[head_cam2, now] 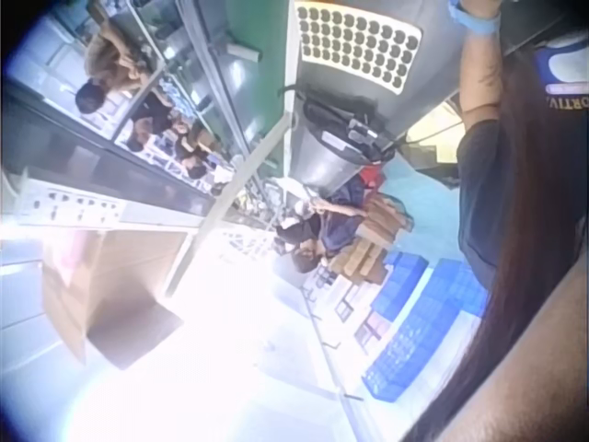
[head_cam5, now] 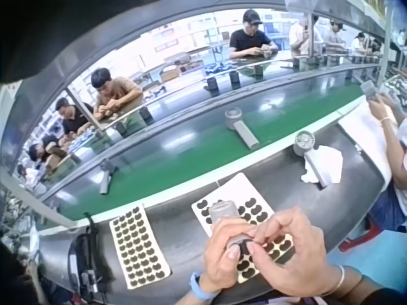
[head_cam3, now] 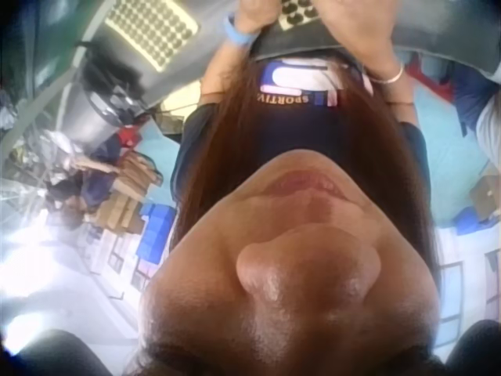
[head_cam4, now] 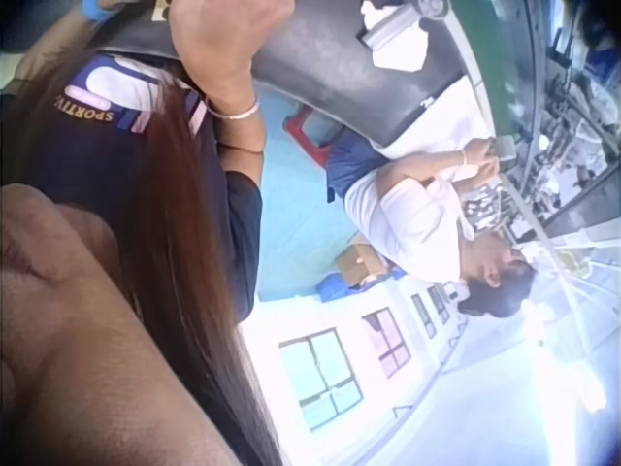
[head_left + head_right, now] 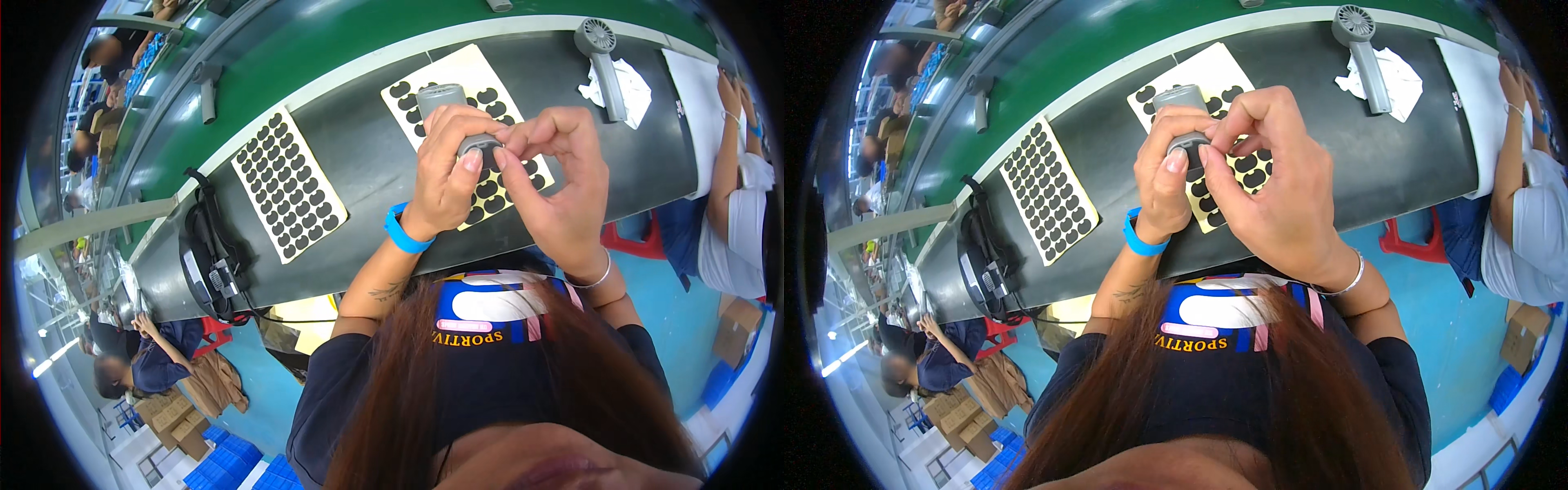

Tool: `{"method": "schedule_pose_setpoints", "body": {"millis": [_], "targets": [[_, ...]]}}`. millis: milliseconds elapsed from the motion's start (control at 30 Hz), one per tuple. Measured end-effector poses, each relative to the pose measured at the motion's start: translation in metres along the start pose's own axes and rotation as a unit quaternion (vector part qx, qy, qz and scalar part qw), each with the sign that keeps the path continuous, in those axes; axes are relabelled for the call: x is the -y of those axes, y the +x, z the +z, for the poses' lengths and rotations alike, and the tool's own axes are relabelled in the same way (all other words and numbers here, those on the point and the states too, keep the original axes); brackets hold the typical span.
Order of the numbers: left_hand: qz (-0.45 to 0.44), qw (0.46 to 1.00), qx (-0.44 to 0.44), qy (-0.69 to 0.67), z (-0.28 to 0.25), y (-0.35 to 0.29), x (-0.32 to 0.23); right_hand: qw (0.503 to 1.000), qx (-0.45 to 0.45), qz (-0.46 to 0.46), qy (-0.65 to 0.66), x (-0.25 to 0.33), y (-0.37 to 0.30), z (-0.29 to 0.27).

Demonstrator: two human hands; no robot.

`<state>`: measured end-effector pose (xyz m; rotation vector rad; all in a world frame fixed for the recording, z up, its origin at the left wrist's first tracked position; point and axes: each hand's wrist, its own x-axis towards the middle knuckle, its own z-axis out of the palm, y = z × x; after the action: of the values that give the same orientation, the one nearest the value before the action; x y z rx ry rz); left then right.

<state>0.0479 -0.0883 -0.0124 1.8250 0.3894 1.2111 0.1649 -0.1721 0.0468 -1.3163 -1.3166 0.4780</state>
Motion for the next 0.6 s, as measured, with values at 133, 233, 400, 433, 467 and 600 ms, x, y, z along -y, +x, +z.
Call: {"method": "schedule_pose_setpoints", "body": {"millis": [133, 233, 400, 433, 467, 600], "targets": [[0.0, 1.0, 0.006, 0.006, 0.002, 0.0, 0.001, 0.999, -0.006, -0.002, -0.039, 0.002, 0.002, -0.003], [0.001, 1.0, 0.015, 0.008, 0.002, 0.0, 0.001, 0.998, -0.001, -0.004, -0.064, 0.002, 0.001, -0.005], [-0.02, 1.0, -0.003, 0.017, -0.004, -0.005, -0.002, 0.994, 0.039, 0.042, -0.095, 0.014, 0.005, -0.008], [-0.044, 0.999, -0.012, 0.002, -0.003, -0.004, -0.002, 0.992, 0.027, 0.049, -0.109, 0.011, 0.009, -0.012], [-0.041, 0.999, -0.013, -0.001, -0.003, -0.003, -0.001, 0.991, 0.016, 0.055, -0.122, 0.009, 0.012, -0.016], [-0.064, 0.992, -0.031, -0.103, -0.009, -0.003, -0.001, 0.996, -0.008, 0.084, -0.023, -0.008, 0.013, -0.021]]}}
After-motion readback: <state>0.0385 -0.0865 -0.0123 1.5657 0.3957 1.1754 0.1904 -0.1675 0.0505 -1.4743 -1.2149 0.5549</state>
